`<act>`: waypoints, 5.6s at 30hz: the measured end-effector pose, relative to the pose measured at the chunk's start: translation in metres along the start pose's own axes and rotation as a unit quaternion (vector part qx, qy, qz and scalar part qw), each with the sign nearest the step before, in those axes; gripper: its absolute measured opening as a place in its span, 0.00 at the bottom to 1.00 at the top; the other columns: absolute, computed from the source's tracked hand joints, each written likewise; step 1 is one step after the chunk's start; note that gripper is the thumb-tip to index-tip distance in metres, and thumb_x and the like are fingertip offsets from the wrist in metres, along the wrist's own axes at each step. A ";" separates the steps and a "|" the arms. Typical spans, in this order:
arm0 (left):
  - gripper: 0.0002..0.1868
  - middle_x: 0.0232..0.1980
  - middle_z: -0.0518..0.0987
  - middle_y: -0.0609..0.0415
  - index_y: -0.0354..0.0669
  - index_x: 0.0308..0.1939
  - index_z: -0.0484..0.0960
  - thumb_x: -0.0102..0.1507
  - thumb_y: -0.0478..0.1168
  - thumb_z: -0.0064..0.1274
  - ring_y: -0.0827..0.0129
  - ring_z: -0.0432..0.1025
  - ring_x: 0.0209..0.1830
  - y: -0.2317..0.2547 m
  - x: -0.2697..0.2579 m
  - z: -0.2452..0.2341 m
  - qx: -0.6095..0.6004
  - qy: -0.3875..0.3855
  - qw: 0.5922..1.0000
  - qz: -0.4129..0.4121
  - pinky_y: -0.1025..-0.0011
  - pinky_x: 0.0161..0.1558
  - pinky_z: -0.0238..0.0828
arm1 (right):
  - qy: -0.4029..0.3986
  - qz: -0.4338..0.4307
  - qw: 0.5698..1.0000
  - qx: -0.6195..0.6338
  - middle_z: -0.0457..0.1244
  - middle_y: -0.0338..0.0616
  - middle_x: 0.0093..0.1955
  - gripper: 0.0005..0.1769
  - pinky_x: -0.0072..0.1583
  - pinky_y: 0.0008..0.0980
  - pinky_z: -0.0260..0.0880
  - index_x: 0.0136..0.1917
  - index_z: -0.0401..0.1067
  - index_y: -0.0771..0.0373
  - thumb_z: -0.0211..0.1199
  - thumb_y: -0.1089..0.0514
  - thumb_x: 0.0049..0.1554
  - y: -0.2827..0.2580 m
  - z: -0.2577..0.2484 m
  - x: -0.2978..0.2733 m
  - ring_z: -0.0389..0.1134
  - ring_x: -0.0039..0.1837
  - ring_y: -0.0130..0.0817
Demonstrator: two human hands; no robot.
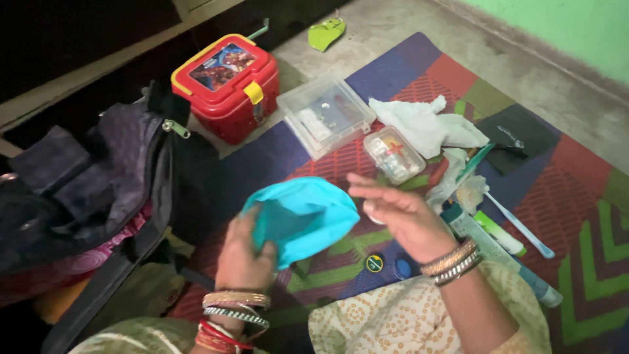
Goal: The person sits on a floor mat and packs a dark bag with daily items. They coil a charger cable into the bag, fold a blue cloth, place toothpaste, a toothbrush, cream jars and other toiletries into a plastic pouch, zip a bag pocket, and handle a gel tube.
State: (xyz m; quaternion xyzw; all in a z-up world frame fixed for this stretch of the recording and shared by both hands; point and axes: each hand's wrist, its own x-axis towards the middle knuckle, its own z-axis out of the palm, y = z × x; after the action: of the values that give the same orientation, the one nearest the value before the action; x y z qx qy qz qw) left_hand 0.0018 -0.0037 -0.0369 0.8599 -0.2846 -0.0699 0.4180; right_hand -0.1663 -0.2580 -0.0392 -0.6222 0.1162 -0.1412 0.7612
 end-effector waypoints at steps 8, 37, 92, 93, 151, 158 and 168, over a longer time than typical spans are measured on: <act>0.48 0.84 0.43 0.53 0.45 0.76 0.55 0.54 0.39 0.61 0.39 0.76 0.52 0.014 0.008 0.014 0.075 -0.015 0.995 -0.070 0.52 0.51 0.75 | 0.202 0.168 0.947 -0.186 0.73 0.39 0.57 0.20 0.57 0.33 0.73 0.63 0.78 0.62 0.65 0.60 0.57 0.074 -0.092 0.020 0.72 0.56 0.30; 0.25 0.54 0.80 0.48 0.53 0.69 0.69 0.67 0.45 0.52 0.68 0.78 0.35 0.028 -0.023 0.030 -0.298 -0.149 0.943 0.014 0.69 0.36 0.77 | 0.092 -0.217 0.826 -0.512 0.62 0.52 0.57 0.43 0.56 0.40 0.72 0.68 0.68 0.63 0.78 0.51 0.42 -0.021 0.081 -0.007 0.69 0.57 0.46; 0.19 0.47 0.85 0.54 0.43 0.55 0.76 0.69 0.50 0.42 0.67 0.77 0.39 0.133 -0.003 0.229 -0.581 -0.165 0.730 -0.320 0.59 0.43 0.79 | 0.155 -0.078 0.914 -0.366 0.68 0.43 0.56 0.16 0.47 0.32 0.75 0.56 0.76 0.61 0.68 0.62 0.52 -0.012 -0.143 -0.050 0.73 0.48 0.38; 0.19 0.44 0.84 0.53 0.43 0.54 0.75 0.69 0.51 0.40 0.65 0.78 0.38 0.130 -0.003 0.224 -0.580 -0.155 0.728 -0.331 0.60 0.42 0.78 | 0.219 -0.063 0.883 -0.412 0.68 0.46 0.53 0.14 0.48 0.34 0.74 0.55 0.76 0.61 0.67 0.63 0.54 -0.005 -0.162 -0.065 0.73 0.48 0.40; 0.11 0.40 0.85 0.45 0.46 0.43 0.88 0.62 0.45 0.57 0.53 0.82 0.40 -0.008 -0.087 -0.160 -0.101 0.148 0.983 0.031 0.62 0.43 0.78 | -0.005 0.127 0.976 0.176 0.68 0.54 0.55 0.15 0.62 0.60 0.72 0.57 0.68 0.69 0.56 0.58 0.60 -0.036 0.203 -0.002 0.71 0.61 0.50; 0.29 0.52 0.82 0.36 0.44 0.53 0.85 0.66 0.63 0.48 0.45 0.76 0.56 -0.148 -0.009 -0.202 0.166 -0.059 0.950 -0.257 0.54 0.58 0.71 | -0.051 0.167 0.979 0.101 0.68 0.50 0.44 0.17 0.52 0.52 0.75 0.57 0.70 0.69 0.60 0.65 0.54 -0.023 0.235 0.016 0.73 0.48 0.47; 0.28 0.60 0.83 0.46 0.40 0.60 0.80 0.56 0.42 0.65 0.62 0.77 0.61 -0.220 -0.020 -0.186 -0.155 0.114 0.966 -0.174 0.68 0.64 0.69 | -0.123 0.246 0.961 -0.027 0.69 0.49 0.44 0.19 0.48 0.40 0.76 0.58 0.71 0.69 0.67 0.64 0.53 0.008 0.270 0.051 0.73 0.43 0.37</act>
State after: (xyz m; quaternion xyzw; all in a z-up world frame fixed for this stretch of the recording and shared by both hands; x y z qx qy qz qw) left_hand 0.1467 0.2409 -0.0870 0.8232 -0.0665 -0.0865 0.5571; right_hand -0.0232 -0.0274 0.0064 -0.6077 0.1750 0.1314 0.7634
